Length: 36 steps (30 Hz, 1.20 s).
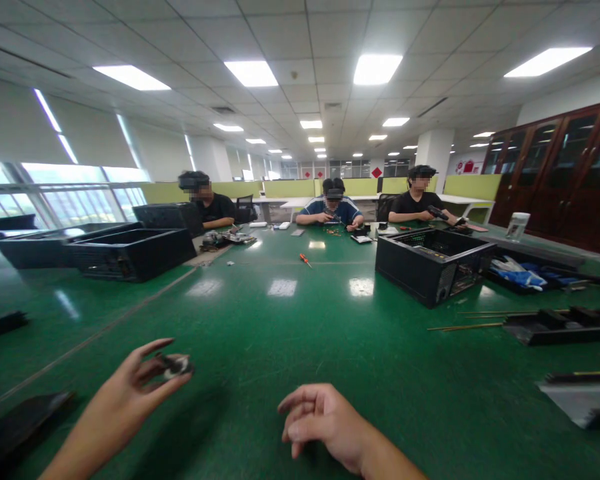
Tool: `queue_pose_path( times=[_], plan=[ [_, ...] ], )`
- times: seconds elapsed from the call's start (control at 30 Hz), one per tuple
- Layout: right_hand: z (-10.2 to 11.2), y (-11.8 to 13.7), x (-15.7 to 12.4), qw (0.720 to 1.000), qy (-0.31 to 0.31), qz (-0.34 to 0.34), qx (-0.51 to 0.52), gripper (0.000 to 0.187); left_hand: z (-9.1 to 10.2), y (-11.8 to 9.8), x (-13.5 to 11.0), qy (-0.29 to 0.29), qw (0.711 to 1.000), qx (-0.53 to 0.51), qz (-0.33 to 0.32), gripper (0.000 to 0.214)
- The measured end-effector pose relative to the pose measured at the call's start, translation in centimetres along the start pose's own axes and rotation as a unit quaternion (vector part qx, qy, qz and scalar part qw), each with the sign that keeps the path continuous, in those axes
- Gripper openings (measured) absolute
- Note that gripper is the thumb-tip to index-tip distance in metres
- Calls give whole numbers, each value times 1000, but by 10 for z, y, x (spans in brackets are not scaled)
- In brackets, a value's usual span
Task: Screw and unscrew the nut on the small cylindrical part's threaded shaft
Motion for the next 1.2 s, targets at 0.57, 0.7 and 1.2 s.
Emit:
queue_pose_path(
  times=[0.57, 0.7, 1.2],
  plan=[
    [8, 36, -17, 837, -137, 202, -490, 63, -145, -50, -84, 184, 961, -20, -203, 49],
    [3, 40, -16, 824, -133, 189, -517, 42, -146, -59, -82, 182, 956, -37, -226, 39],
    [2, 38, -14, 817, -120, 167, -539, 30, -145, -68, -89, 197, 942, -66, -265, 41]
  ],
)
Point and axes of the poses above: each hand's wrist, its own x-axis towards the middle knuckle, its own z-axis out of the back of the hand, y = z × x, the point moved 7 cm from there along x, towards the middle knuckle, and after that the axes turned 8 degrees about -y, right-handed, at the moved point
